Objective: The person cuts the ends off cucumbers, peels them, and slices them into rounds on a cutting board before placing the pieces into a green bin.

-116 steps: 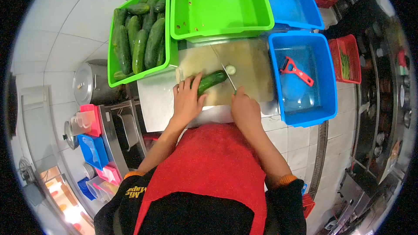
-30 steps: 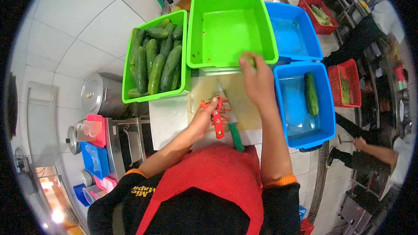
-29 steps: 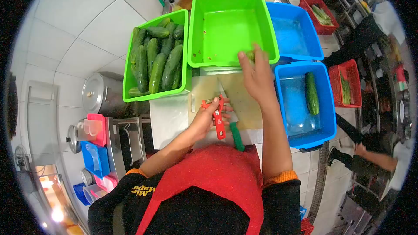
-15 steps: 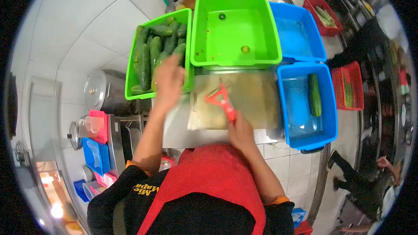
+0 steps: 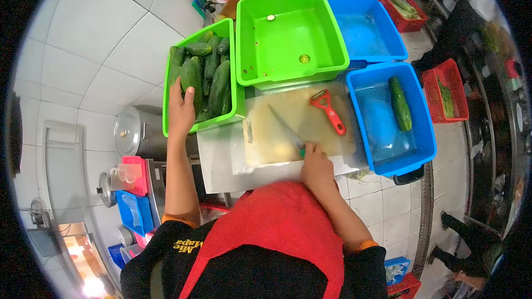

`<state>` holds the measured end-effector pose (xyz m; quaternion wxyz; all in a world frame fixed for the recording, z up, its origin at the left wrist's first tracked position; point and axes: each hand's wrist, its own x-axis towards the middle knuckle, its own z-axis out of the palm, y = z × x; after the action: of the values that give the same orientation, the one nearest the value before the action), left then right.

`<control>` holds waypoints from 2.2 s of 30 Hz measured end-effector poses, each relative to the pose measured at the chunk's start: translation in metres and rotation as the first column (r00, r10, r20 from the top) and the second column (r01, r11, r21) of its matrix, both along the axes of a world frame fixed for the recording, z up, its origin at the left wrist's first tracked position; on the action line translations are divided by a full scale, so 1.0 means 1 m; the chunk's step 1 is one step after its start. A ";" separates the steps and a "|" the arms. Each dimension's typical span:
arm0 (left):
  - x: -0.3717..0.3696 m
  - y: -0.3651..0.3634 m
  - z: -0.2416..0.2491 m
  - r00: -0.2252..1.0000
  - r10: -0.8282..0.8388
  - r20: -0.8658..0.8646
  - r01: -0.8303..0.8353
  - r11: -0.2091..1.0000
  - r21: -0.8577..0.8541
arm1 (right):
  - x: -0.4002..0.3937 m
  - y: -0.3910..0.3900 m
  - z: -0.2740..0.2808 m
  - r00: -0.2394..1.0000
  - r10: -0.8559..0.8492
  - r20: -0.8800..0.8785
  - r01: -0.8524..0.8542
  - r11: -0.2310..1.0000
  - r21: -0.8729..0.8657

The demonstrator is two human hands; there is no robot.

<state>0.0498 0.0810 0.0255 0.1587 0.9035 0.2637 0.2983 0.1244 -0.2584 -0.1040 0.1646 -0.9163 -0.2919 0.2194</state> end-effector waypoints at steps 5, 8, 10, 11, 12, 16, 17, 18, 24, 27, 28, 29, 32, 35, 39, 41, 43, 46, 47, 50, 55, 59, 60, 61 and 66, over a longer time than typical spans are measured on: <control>-0.004 -0.079 -0.016 0.987 -0.152 0.061 0.156 0.763 -0.627 | 0.012 -0.020 -0.001 0.990 -0.141 0.030 0.137 0.986 0.094; 0.016 -0.133 -0.062 0.845 -0.299 -0.443 0.116 0.912 -0.393 | 0.011 -0.031 0.005 0.987 -0.076 0.144 0.039 0.969 0.244; 0.010 -0.148 -0.102 0.825 -0.316 -0.469 0.158 0.925 -0.345 | 0.000 -0.030 0.026 0.992 -0.059 0.110 0.040 0.985 0.168; 0.015 -0.152 -0.107 0.812 -0.324 -0.486 0.207 0.938 -0.279 | -0.001 -0.029 0.033 0.995 -0.048 0.087 0.038 0.993 0.110; 0.016 -0.154 -0.109 0.807 -0.338 -0.484 0.215 0.932 -0.291 | -0.002 -0.033 0.032 0.995 -0.057 0.085 0.048 0.994 0.098; 0.015 -0.150 -0.111 0.767 -0.381 -0.516 0.312 0.925 -0.219 | -0.011 -0.041 0.023 1.000 0.022 -0.008 -0.022 1.000 -0.017; 0.018 -0.147 -0.112 0.756 -0.397 -0.521 0.333 0.918 -0.216 | -0.011 -0.040 0.025 1.000 0.006 -0.027 -0.007 0.999 -0.034; 0.020 -0.145 -0.112 0.759 -0.392 -0.520 0.324 0.920 -0.220 | -0.012 -0.040 0.032 0.999 0.015 -0.028 -0.017 0.999 -0.039; 0.020 -0.147 -0.111 0.745 -0.387 -0.544 0.356 0.920 -0.166 | -0.019 -0.035 0.043 0.998 0.005 -0.062 -0.011 0.994 -0.109; 0.015 -0.153 -0.111 0.759 -0.329 -0.561 0.383 0.923 -0.023 | -0.017 -0.020 0.019 0.991 -0.035 -0.130 0.020 0.994 -0.111; 0.016 -0.156 -0.109 0.749 -0.314 -0.583 0.337 0.939 -0.072 | -0.014 -0.009 -0.001 0.995 -0.022 -0.100 0.015 0.998 -0.063; 0.019 -0.159 -0.107 0.740 -0.299 -0.602 0.288 0.950 -0.116 | -0.011 -0.001 -0.007 0.998 -0.010 -0.064 0.010 1.000 -0.012; 0.021 -0.167 -0.101 0.856 -0.156 -0.493 -0.129 0.858 -0.497 | -0.001 0.019 -0.007 0.998 -0.017 -0.057 0.016 1.000 -0.008; 0.003 -0.166 -0.071 0.791 -0.320 -0.522 0.259 0.947 -0.188 | 0.004 0.016 -0.007 0.999 -0.012 -0.037 0.012 1.000 0.004; -0.021 -0.153 -0.088 0.598 -0.486 -0.638 0.627 0.779 -0.006 | 0.012 0.014 -0.006 0.999 0.011 -0.045 -0.010 1.000 0.014; -0.017 -0.153 -0.107 0.673 -0.434 -0.599 0.533 0.846 -0.013 | 0.020 0.012 0.000 0.998 0.045 -0.053 -0.046 0.999 -0.011; -0.014 -0.158 -0.118 0.735 -0.380 -0.562 0.437 0.899 -0.037 | 0.018 0.005 0.016 0.999 0.029 -0.044 -0.029 1.000 -0.010; -0.008 -0.167 -0.116 0.791 -0.311 -0.526 0.299 0.948 -0.111 | 0.002 -0.011 0.059 0.997 0.017 -0.071 -0.019 0.999 -0.029; -0.006 -0.169 -0.118 0.792 -0.275 -0.546 0.265 0.959 -0.098 | -0.005 -0.016 0.066 0.994 0.021 -0.104 -0.026 0.999 -0.047; 0.000 -0.174 -0.117 0.780 -0.225 -0.584 0.239 0.970 -0.055 | -0.016 -0.027 0.062 0.979 0.025 -0.200 -0.049 0.992 -0.118; 0.006 -0.175 -0.120 0.782 -0.151 -0.605 0.222 0.974 0.044 | -0.021 -0.029 0.070 0.982 0.014 -0.190 -0.046 0.986 -0.163; 0.009 -0.176 -0.119 0.765 -0.154 -0.625 0.222 0.975 0.032 | -0.022 -0.026 0.046 0.983 0.010 -0.185 -0.035 0.990 -0.134; 0.008 -0.176 -0.120 0.769 -0.144 -0.623 0.221 0.974 0.048 | -0.021 -0.021 0.034 0.982 0.009 -0.188 -0.035 0.990 -0.137; 0.007 -0.178 -0.121 0.766 -0.150 -0.625 0.227 0.973 0.044 | -0.019 -0.014 0.021 0.986 0.025 -0.164 -0.040 0.995 -0.090; 0.007 -0.176 -0.120 0.751 -0.187 -0.634 0.211 0.977 -0.038 | -0.001 0.030 -0.015 0.995 0.039 -0.087 -0.039 0.999 -0.002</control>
<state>0.0570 -0.0947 -0.0942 0.0753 0.9764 0.1988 -0.0373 0.1233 -0.2288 -0.1188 0.1711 -0.9004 -0.3018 0.2626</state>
